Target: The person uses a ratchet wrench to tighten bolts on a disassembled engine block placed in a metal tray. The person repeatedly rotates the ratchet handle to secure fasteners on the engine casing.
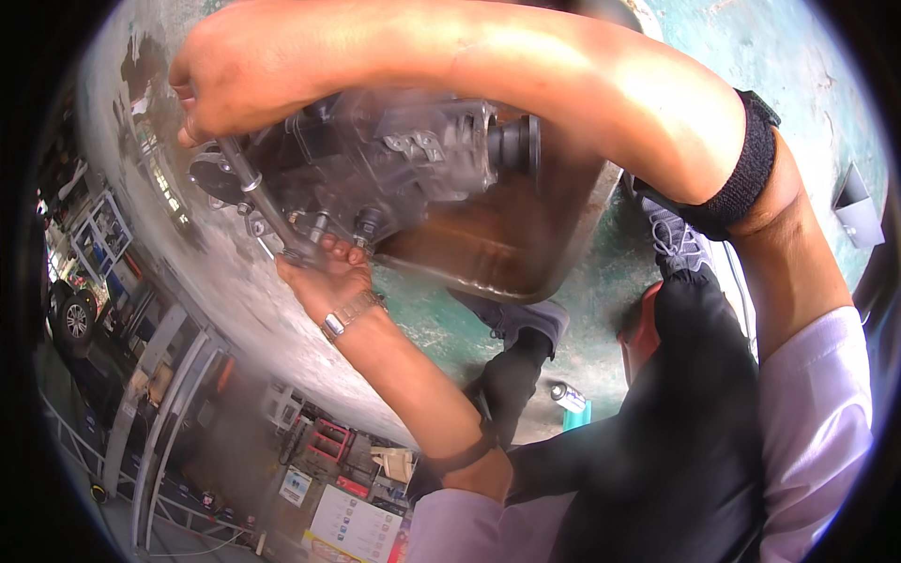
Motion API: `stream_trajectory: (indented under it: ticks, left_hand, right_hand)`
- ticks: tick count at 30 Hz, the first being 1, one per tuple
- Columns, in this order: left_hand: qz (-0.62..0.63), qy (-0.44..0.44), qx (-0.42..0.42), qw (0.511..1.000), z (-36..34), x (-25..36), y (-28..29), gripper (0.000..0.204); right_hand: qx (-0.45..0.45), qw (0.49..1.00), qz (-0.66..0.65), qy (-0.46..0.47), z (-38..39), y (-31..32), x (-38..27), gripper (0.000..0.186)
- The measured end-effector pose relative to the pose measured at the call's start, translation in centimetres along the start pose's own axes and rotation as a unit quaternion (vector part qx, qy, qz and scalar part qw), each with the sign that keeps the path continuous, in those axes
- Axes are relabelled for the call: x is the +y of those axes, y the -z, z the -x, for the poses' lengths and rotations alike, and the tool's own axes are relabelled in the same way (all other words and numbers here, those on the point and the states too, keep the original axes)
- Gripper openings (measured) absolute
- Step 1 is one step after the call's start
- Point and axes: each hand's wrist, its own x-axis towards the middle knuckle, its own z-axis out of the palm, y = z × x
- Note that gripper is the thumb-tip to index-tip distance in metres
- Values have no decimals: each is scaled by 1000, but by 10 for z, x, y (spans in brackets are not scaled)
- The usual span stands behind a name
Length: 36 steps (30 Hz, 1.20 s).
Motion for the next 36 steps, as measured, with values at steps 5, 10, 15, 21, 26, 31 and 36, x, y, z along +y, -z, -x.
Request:
stream_trajectory:
  ticks: [5, 10, 15, 21, 26, 31, 36]
  left_hand:
    - [-45, -10, -28, 999, -2, 7, 1, 73]
    - [-129, -71, -47, 988, -2, 5, 4, 72]
    - [-146, -151, -93, 973, -10, 1, 9, 71]
    - [-187, -157, -129, 961, -11, 6, 21, 62]
    - [-145, -127, -158, 968, -12, 9, 21, 59]
    - [-104, -107, -76, 986, -7, 6, 20, 62]
    - [-87, -59, -68, 992, 0, 14, 28, 69]
  right_hand:
    - [-22, 993, -22, -110, 37, 7, -11, 24]
    - [-68, 984, 113, -122, 101, -18, 17, 23]
    - [-250, 934, 122, -224, 170, -86, 62, 25]
    - [-361, 894, 69, -256, 163, -189, 113, 31]
    - [-324, 889, 77, -315, 166, -167, 106, 31]
    - [-268, 933, 66, -233, 179, -141, 92, 26]
    - [-273, 918, 86, -274, 173, -117, 59, 28]
